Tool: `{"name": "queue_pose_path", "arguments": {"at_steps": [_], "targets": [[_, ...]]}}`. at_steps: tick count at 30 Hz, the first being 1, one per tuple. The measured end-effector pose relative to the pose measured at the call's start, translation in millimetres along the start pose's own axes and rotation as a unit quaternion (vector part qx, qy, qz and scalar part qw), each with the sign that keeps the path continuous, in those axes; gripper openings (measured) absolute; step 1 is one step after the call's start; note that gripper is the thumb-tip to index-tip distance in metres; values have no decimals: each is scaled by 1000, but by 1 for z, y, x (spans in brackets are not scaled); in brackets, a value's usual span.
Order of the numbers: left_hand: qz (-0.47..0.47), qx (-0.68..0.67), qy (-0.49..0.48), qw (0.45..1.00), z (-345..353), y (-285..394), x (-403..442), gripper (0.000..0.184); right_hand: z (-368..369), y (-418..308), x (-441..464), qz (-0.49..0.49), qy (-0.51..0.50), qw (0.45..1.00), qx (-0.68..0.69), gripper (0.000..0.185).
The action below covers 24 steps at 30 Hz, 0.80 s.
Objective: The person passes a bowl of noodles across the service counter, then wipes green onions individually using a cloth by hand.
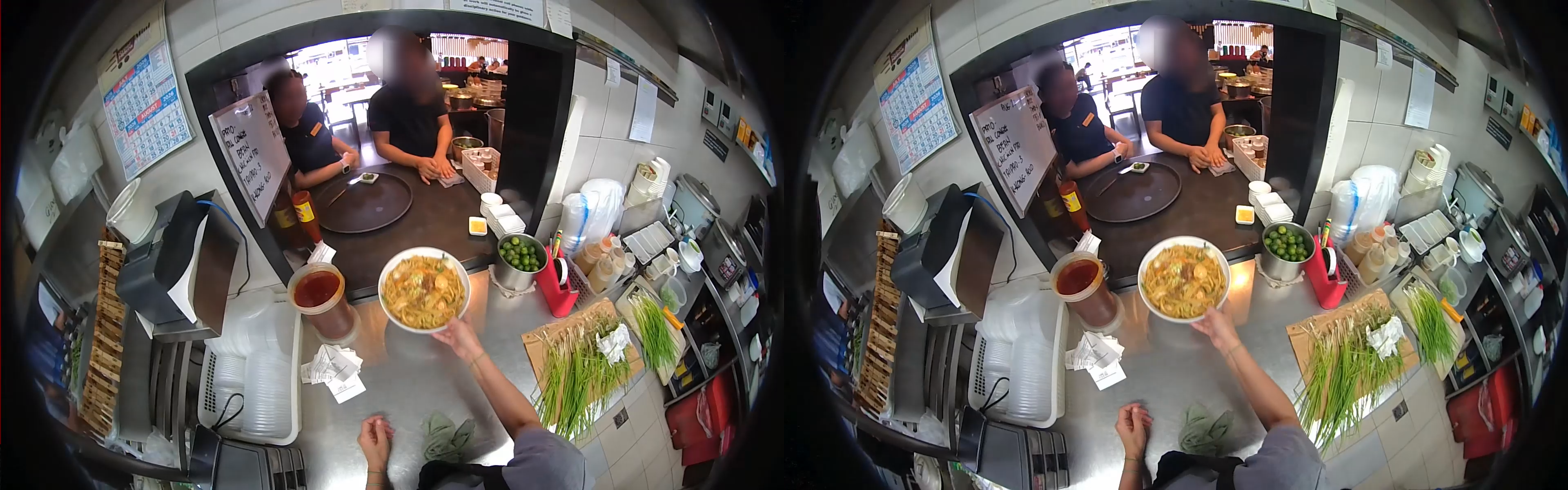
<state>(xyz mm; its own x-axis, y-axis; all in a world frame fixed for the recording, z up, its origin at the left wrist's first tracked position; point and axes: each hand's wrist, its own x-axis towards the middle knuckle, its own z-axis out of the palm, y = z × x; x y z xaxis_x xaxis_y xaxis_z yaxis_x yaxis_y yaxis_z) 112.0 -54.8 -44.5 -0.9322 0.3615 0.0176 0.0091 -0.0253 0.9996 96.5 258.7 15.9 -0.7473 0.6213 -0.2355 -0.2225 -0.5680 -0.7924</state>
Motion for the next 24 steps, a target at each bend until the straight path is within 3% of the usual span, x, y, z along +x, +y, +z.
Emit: {"name": "queue_pose_path", "arguments": {"at_steps": [5,12,16,18,19,20,21,22,23,24], "targets": [[-7,-13,1,1000,0,2,-2,14,26,-16,80,0,-36,998,46,50],[7,-6,3,1000,2,-1,-2,15,43,-12,172,14,37,998,39,49],[8,-3,11,1000,2,-10,0,15,43,-19,181,61,-3,998,-3,57],[16,13,10,1000,1,-7,-1,15,50,-35,164,119,-3,993,11,66],[19,11,14,1000,0,-8,-2,15,60,-45,142,113,13,992,-47,78],[22,8,15,1000,-1,-9,-2,15,32,-21,177,170,-65,981,-68,79],[27,4,11,1000,1,-8,-1,15,56,-39,101,76,-83,980,-164,61],[31,4,5,999,2,-7,0,16,28,-11,89,27,-257,928,-269,45],[35,5,-2,999,2,-8,0,16,1,16,75,-54,-410,848,-330,31],[39,7,-7,999,2,-5,-2,16,6,9,28,-135,-614,719,-296,25]]}}
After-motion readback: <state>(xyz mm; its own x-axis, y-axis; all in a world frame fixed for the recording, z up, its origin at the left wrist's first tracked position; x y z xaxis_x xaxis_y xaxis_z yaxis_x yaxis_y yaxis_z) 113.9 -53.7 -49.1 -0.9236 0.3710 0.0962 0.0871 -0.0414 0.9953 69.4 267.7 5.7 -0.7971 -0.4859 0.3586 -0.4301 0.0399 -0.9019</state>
